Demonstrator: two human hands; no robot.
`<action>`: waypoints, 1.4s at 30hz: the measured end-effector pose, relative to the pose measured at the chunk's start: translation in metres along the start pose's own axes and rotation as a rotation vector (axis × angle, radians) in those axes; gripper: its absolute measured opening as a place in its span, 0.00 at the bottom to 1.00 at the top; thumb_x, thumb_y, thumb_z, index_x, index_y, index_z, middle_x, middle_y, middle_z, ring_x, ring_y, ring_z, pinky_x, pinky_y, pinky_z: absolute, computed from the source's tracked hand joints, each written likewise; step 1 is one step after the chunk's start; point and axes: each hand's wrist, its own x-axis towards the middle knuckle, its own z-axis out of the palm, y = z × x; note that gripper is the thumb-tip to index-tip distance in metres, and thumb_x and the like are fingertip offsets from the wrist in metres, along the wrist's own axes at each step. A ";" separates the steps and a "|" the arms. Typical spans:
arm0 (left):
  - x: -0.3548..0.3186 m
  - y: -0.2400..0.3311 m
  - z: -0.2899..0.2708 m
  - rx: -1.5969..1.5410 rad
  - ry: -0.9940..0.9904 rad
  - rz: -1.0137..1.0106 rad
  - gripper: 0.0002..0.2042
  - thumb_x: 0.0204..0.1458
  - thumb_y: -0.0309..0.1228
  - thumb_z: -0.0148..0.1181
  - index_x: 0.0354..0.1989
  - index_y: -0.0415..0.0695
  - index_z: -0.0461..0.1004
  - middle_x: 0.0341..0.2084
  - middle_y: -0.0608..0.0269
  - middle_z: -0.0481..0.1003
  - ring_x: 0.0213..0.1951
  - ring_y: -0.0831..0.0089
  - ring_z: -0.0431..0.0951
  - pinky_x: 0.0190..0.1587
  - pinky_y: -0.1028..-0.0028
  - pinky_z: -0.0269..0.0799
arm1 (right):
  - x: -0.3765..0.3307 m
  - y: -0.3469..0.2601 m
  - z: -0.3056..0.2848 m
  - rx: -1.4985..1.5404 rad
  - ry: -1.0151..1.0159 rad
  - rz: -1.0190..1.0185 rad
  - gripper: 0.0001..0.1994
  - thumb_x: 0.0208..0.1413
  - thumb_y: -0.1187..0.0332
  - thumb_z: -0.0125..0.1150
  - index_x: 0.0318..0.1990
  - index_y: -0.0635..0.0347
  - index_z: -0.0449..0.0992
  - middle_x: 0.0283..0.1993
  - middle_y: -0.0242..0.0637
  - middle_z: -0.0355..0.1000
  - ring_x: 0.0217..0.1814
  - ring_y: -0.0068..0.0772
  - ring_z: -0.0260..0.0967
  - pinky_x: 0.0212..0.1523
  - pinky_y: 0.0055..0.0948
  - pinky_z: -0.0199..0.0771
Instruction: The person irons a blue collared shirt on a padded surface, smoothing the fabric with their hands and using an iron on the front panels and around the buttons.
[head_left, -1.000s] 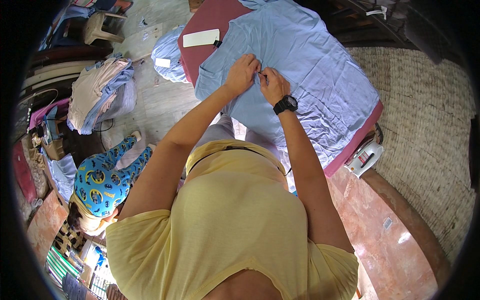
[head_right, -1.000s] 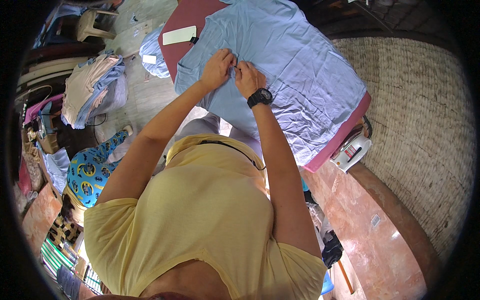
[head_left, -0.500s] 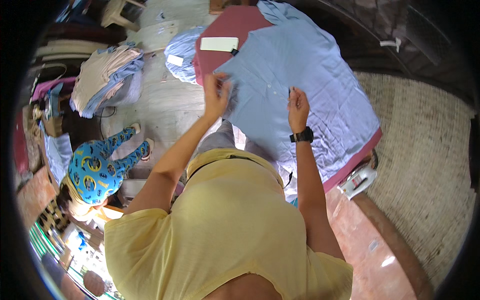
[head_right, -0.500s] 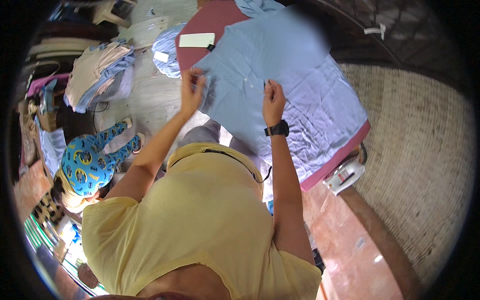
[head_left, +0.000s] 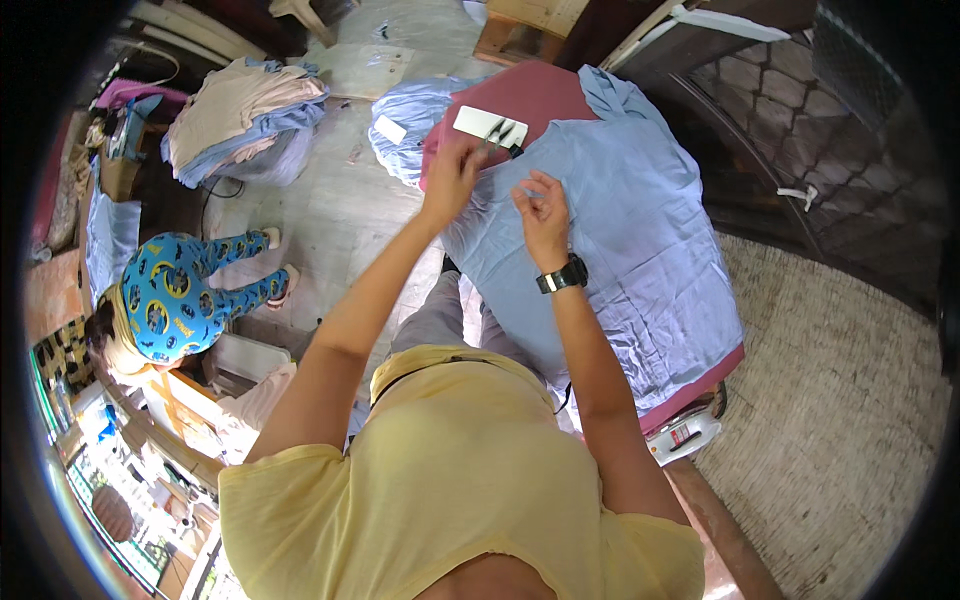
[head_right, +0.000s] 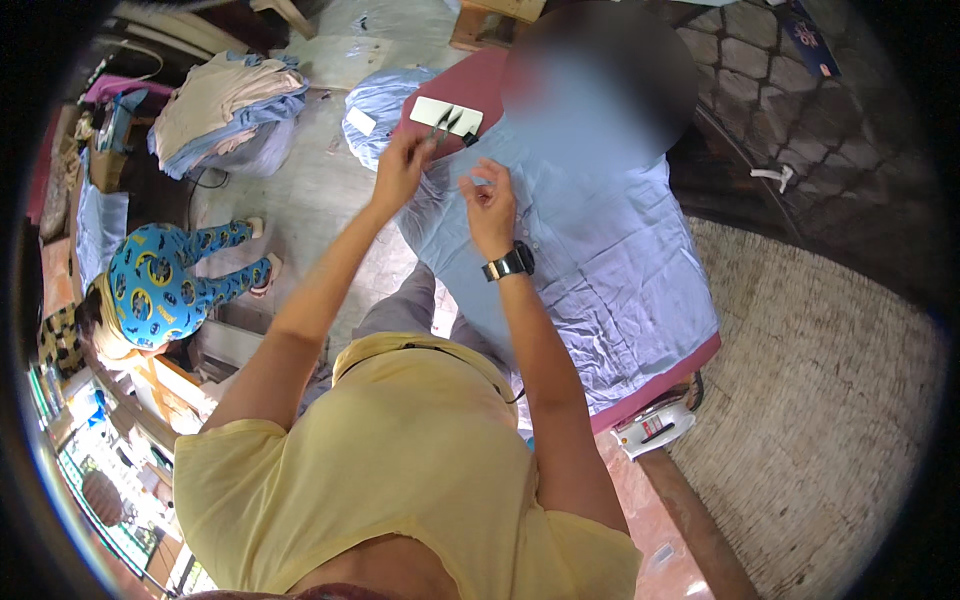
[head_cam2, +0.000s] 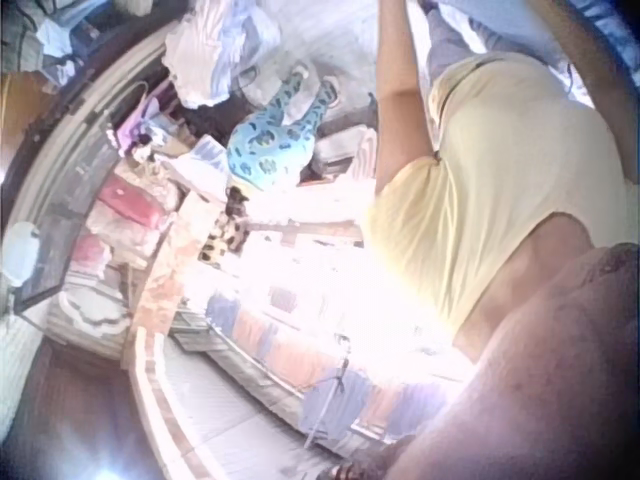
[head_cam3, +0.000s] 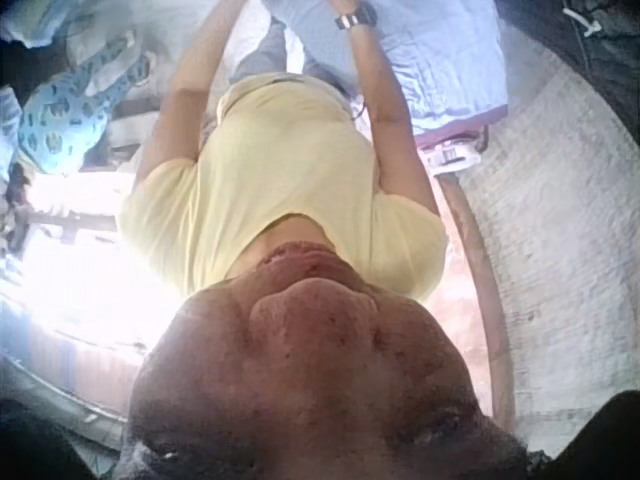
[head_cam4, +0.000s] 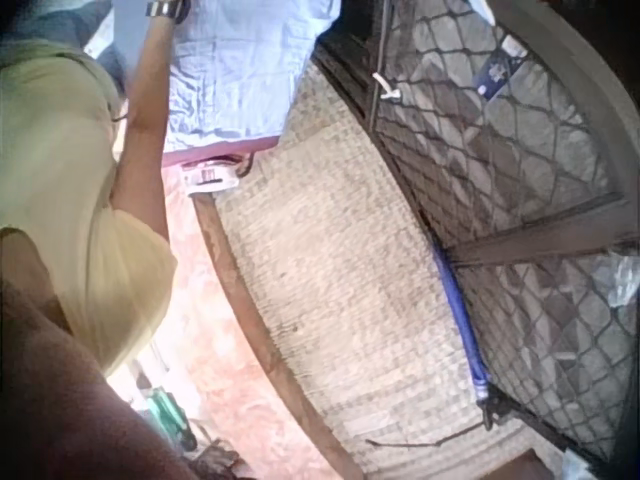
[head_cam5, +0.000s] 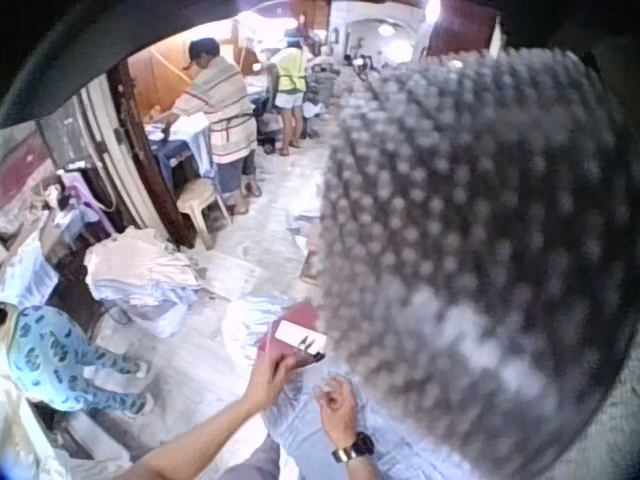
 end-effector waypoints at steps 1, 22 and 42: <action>0.030 0.000 0.004 0.098 -0.009 0.055 0.08 0.53 0.30 0.60 0.37 0.38 0.74 0.26 0.50 0.75 0.29 0.59 0.75 0.32 0.63 0.67 | 0.001 -0.011 -0.007 -0.115 0.010 0.028 0.17 0.55 0.71 0.65 0.51 0.61 0.70 0.44 0.39 0.73 0.28 0.21 0.66 0.29 0.22 0.69; 0.132 -0.014 0.112 0.514 -0.292 0.767 0.16 0.52 0.42 0.62 0.42 0.44 0.76 0.40 0.48 0.73 0.43 0.49 0.71 0.46 0.55 0.66 | -0.261 0.078 -0.341 -1.360 0.986 0.258 0.15 0.52 0.65 0.62 0.45 0.60 0.74 0.44 0.49 0.72 0.51 0.53 0.66 0.52 0.50 0.65; 0.174 -0.027 0.163 0.653 -0.226 0.585 0.11 0.55 0.35 0.58 0.43 0.45 0.72 0.33 0.44 0.76 0.38 0.44 0.76 0.40 0.52 0.71 | -0.151 0.078 -0.495 -0.764 1.038 0.397 0.26 0.47 0.51 0.66 0.48 0.59 0.71 0.42 0.51 0.75 0.47 0.56 0.72 0.48 0.48 0.71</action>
